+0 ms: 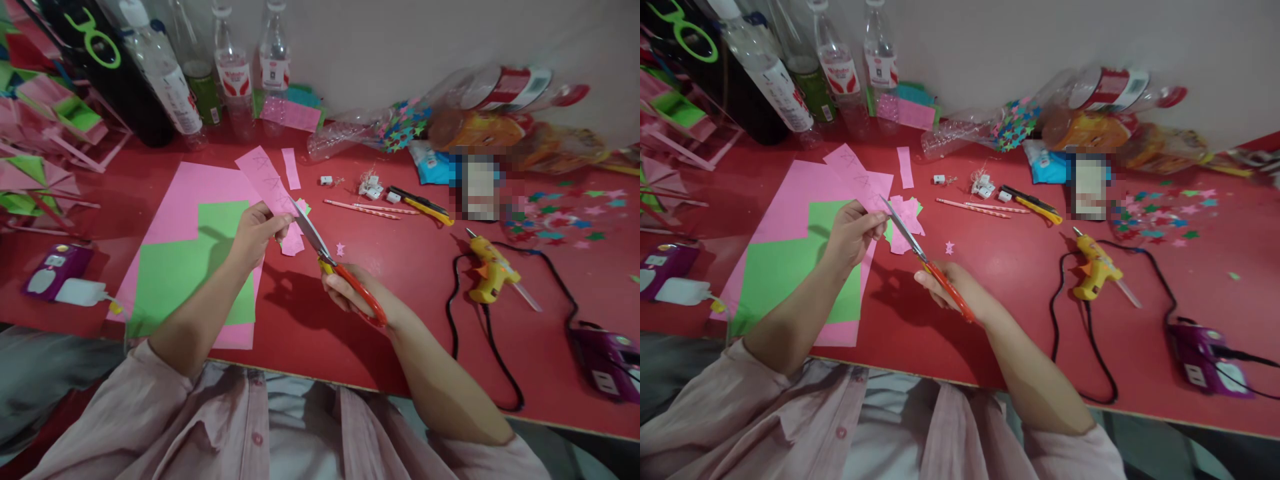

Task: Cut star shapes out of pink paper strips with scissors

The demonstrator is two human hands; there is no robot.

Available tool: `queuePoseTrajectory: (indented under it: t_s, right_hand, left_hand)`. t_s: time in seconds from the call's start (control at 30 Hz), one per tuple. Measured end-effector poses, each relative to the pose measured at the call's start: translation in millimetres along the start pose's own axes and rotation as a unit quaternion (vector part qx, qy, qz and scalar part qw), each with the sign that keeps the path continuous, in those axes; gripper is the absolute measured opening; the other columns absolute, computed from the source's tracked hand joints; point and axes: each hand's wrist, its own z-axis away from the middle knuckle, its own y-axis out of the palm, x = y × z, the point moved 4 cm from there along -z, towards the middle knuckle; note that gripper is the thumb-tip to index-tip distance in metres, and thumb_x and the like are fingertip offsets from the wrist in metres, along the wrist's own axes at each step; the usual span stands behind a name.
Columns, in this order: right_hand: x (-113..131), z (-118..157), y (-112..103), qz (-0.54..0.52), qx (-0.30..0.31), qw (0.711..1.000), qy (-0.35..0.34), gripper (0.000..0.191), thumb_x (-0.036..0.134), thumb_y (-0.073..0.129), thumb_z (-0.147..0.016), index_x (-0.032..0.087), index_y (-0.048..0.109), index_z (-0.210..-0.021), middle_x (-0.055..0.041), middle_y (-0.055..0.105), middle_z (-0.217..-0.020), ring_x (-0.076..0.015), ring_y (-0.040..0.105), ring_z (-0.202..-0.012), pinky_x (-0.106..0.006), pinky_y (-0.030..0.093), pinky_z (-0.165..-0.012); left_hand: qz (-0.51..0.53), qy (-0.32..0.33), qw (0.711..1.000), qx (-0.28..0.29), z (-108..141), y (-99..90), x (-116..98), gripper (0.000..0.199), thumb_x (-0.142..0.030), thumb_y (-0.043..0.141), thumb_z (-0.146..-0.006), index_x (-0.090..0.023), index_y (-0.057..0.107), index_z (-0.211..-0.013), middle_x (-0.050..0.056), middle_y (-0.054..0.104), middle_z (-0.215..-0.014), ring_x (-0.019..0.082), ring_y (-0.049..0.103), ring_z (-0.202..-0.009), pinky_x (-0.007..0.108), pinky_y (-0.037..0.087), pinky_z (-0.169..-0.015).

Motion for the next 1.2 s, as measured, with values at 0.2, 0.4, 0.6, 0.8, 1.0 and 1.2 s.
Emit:
queuePoseTrajectory:
  t_s: [0.2,0.4,0.6,0.8,1.0,1.2]
  right_hand:
    - [2.0,1.0,-0.6,0.003,-0.010,1.000,0.015,0.053,0.071,0.045,-0.081,0.020,0.044,-0.065,0.0052,0.044,-0.041,-0.0070,0.038,-0.034,-0.022,0.028,-0.036]
    - [4.1,3.2,-1.1,-0.002,-0.025,0.999,0.037,0.054,0.072,0.045,-0.080,0.020,0.044,-0.065,0.0053,0.043,-0.043,-0.0074,0.038,-0.035,-0.021,0.027,-0.037]
    - [1.9,2.1,-1.7,0.007,-0.024,0.999,0.038,0.053,0.071,0.046,-0.081,0.021,0.043,-0.064,0.0054,0.043,-0.041,-0.0078,0.038,-0.036,-0.022,0.029,-0.039]
    - [-1.8,1.8,-1.8,-0.008,-0.028,0.999,0.039,0.051,0.068,0.048,-0.082,0.021,0.042,-0.065,0.0063,0.041,-0.041,-0.0080,0.037,-0.036,-0.022,0.029,-0.039]
    - [0.3,1.8,-1.6,-0.023,-0.028,0.998,0.049,0.051,0.069,0.051,-0.079,0.020,0.042,-0.065,0.0072,0.040,-0.042,-0.0072,0.037,-0.036,-0.021,0.028,-0.039]
    - [1.6,2.9,-1.8,-0.020,-0.036,0.998,0.056,0.047,0.065,0.052,-0.080,0.021,0.042,-0.067,0.0075,0.040,-0.042,-0.0076,0.037,-0.036,-0.022,0.028,-0.039]
  left_hand:
    - [0.007,-0.006,1.000,0.004,-0.7,-0.7,-0.1,0.013,-0.021,0.068,-0.062,-0.016,0.057,-0.057,-0.006,0.050,-0.042,0.003,0.043,-0.039,0.019,0.034,-0.041]
    - [0.011,-0.017,1.000,0.022,-2.1,-2.7,-1.1,0.011,-0.020,0.069,-0.060,-0.016,0.059,-0.058,-0.006,0.052,-0.042,0.003,0.043,-0.037,0.018,0.033,-0.039]
    - [0.009,-0.032,0.999,0.019,-3.4,-3.9,-2.5,0.010,-0.020,0.069,-0.058,-0.015,0.061,-0.057,-0.005,0.051,-0.041,0.003,0.042,-0.036,0.018,0.032,-0.038]
    - [-0.001,-0.042,0.999,0.014,-3.8,-5.1,-2.5,0.009,-0.020,0.068,-0.058,-0.015,0.061,-0.057,-0.006,0.051,-0.040,0.003,0.042,-0.035,0.018,0.031,-0.038]
    - [0.001,-0.044,0.999,0.016,-4.5,-5.9,-1.8,0.006,-0.018,0.067,-0.057,-0.015,0.062,-0.056,-0.005,0.051,-0.039,0.003,0.042,-0.035,0.018,0.031,-0.038]
    - [0.005,-0.043,0.999,0.018,-5.3,-5.6,-0.5,0.006,-0.017,0.067,-0.057,-0.015,0.062,-0.055,-0.005,0.051,-0.039,0.003,0.042,-0.035,0.017,0.031,-0.037]
